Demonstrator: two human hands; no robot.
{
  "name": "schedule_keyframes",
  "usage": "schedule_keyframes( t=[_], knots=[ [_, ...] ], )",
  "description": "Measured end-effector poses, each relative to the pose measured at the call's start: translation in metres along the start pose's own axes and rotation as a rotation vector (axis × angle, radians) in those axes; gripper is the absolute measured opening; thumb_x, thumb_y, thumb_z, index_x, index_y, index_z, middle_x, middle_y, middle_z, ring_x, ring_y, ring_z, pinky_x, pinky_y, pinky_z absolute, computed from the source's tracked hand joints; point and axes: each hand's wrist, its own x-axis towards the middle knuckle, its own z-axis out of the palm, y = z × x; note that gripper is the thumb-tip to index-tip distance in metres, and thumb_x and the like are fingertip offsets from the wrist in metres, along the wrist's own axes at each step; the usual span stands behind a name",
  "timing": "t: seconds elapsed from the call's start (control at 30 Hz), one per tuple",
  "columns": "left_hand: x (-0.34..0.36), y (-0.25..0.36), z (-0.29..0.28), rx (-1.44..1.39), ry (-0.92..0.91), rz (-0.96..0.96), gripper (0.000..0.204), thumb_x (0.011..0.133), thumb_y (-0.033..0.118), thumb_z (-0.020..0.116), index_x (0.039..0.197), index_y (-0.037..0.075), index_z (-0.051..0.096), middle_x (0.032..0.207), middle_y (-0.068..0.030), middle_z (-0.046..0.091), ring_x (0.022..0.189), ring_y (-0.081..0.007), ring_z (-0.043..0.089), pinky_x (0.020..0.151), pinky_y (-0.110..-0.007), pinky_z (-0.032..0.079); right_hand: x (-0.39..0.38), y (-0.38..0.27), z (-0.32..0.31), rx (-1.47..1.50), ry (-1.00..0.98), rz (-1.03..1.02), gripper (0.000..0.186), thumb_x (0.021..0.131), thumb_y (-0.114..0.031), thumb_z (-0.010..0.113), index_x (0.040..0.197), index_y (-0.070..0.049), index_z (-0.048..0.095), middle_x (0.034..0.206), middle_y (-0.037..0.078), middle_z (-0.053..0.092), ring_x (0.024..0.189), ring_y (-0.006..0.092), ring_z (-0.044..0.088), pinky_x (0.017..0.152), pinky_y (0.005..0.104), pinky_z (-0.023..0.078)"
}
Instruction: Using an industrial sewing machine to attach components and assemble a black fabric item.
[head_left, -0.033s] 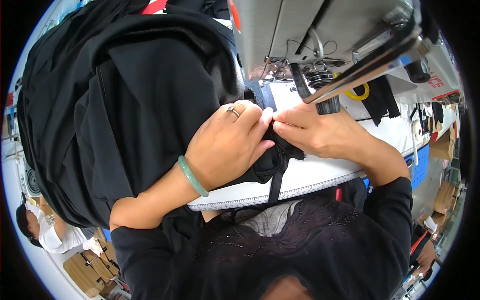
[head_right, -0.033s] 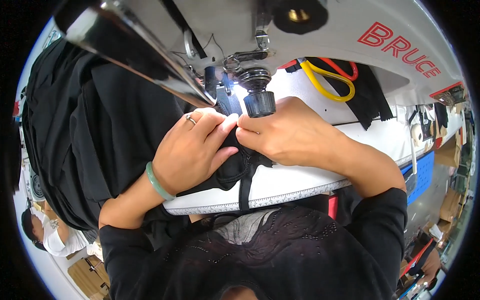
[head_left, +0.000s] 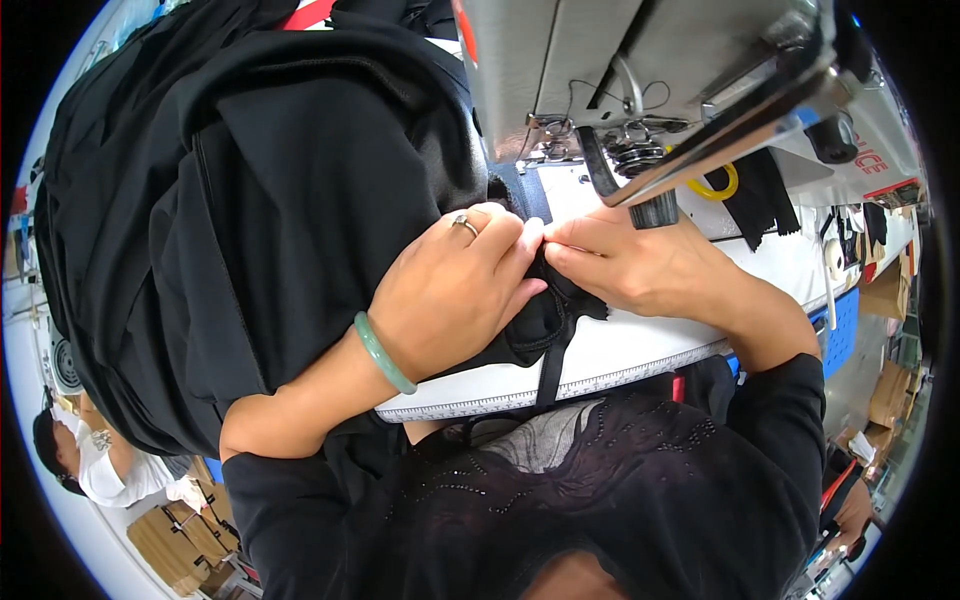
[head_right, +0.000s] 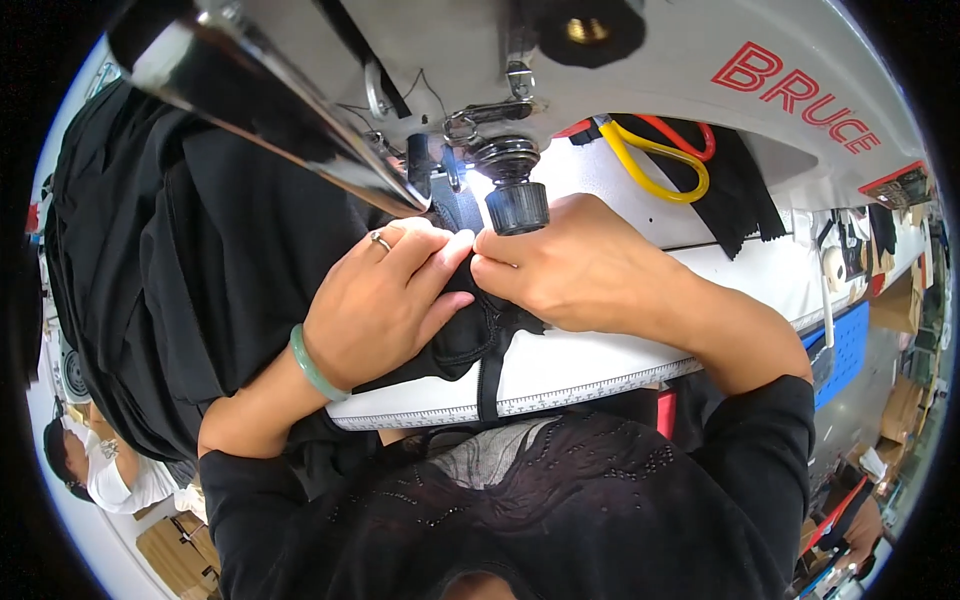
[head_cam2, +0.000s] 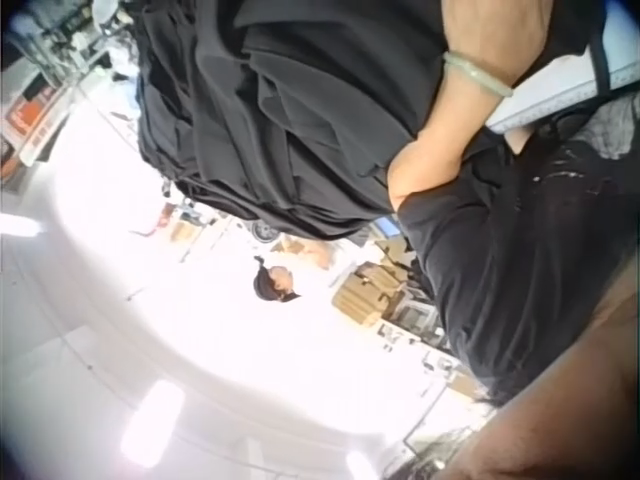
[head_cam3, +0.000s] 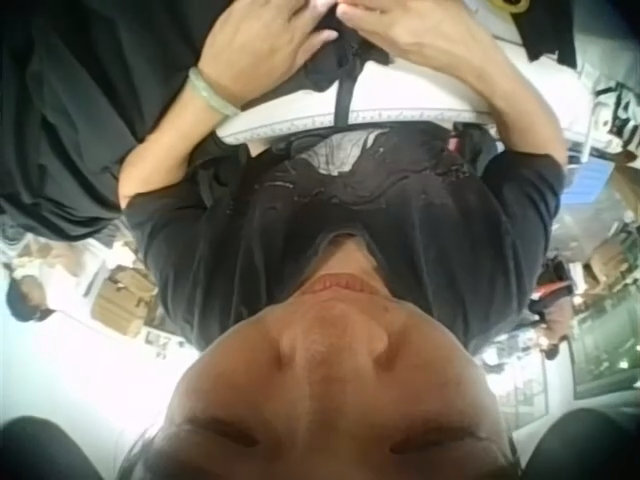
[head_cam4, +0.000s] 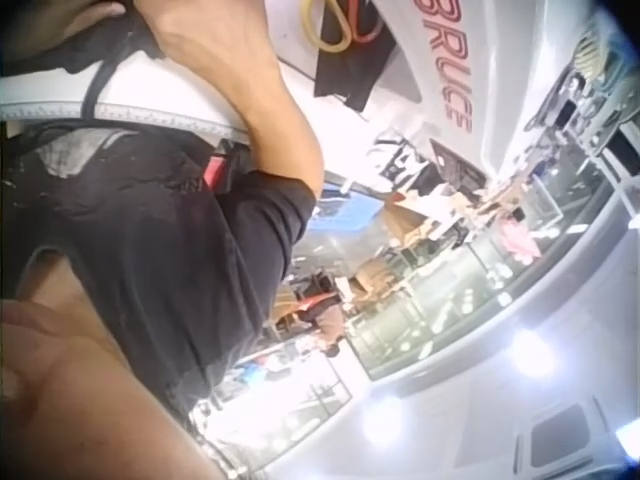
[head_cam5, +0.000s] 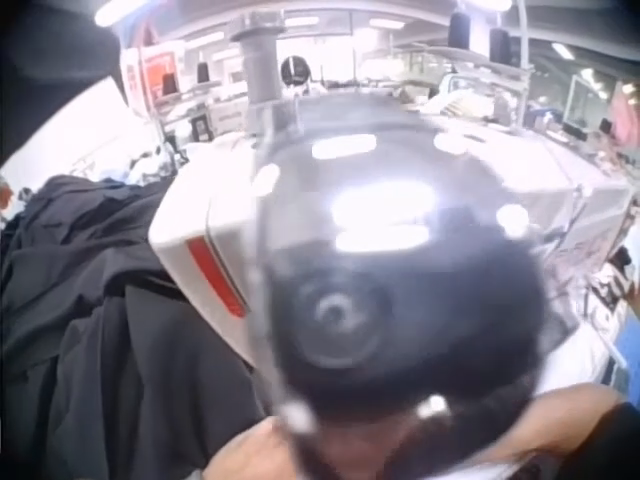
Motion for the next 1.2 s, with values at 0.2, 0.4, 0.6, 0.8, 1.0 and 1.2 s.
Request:
schedule_keyframes(
  t=[0.2,0.4,0.6,0.8,1.0,1.2],
  knots=[
    [-0.002,-0.010,0.006,-0.031,0.092,0.072,0.026,0.081,0.014,0.066,0.104,0.004,0.066,0.097,-0.0054,0.060,0.090,-0.0217,0.062,0.073,-0.032,0.053,-0.002,-0.005,-0.002,-0.020,-0.011,0.042,0.011,0.076,-0.012,0.059,0.085,-0.006,0.055,0.086,0.002,0.055,0.058,0.0180,0.059,0.051,0.0314,0.047],
    [0.012,-0.029,0.007,-0.132,0.100,0.014,0.014,0.083,0.015,0.064,0.093,0.007,0.067,0.087,-0.0065,0.064,0.079,-0.0262,0.062,0.065,-0.036,0.052,0.004,0.008,0.011,-0.061,0.022,0.127,0.010,0.079,-0.015,0.060,0.084,-0.007,0.059,0.070,0.011,0.058,0.060,0.0270,0.061,0.053,0.0392,0.047],
    [0.026,-0.051,0.002,-0.180,0.097,-0.014,0.011,0.081,0.015,0.067,0.084,0.005,0.069,0.083,-0.0109,0.066,0.079,-0.0294,0.062,0.071,-0.038,0.052,0.009,0.024,0.030,0.271,0.121,0.607,0.042,0.082,-0.038,0.067,0.065,0.001,0.060,0.062,0.021,0.058,0.064,0.0402,0.058,0.057,0.0451,0.044],
    [0.025,-0.050,0.003,-0.173,0.124,-0.036,0.012,0.080,0.016,0.069,0.082,0.004,0.069,0.080,-0.0110,0.065,0.078,-0.0289,0.062,0.072,-0.037,0.052,0.010,0.024,0.033,0.224,0.136,0.556,0.031,0.082,-0.033,0.065,0.072,-0.005,0.063,0.067,0.017,0.060,0.067,0.0383,0.059,0.057,0.0437,0.045],
    [0.023,-0.051,0.002,-0.192,0.029,-0.079,0.012,0.081,0.018,0.067,0.085,0.007,0.071,0.081,-0.0054,0.066,0.081,-0.0259,0.062,0.072,-0.035,0.051,0.012,0.022,0.023,0.193,0.172,0.456,0.020,0.083,-0.029,0.062,0.078,-0.010,0.065,0.073,0.014,0.063,0.070,0.0363,0.060,0.058,0.0423,0.046],
    [0.020,-0.051,0.007,-0.140,0.156,-0.025,0.018,0.082,0.025,0.067,0.087,0.008,0.072,0.083,-0.0054,0.067,0.083,-0.0252,0.063,0.072,-0.036,0.052,0.010,0.022,0.021,0.006,-0.149,0.462,0.021,0.084,-0.011,0.064,0.105,-0.012,0.069,0.106,0.005,0.069,0.098,0.0242,0.065,0.085,0.0364,0.050]
  ],
)
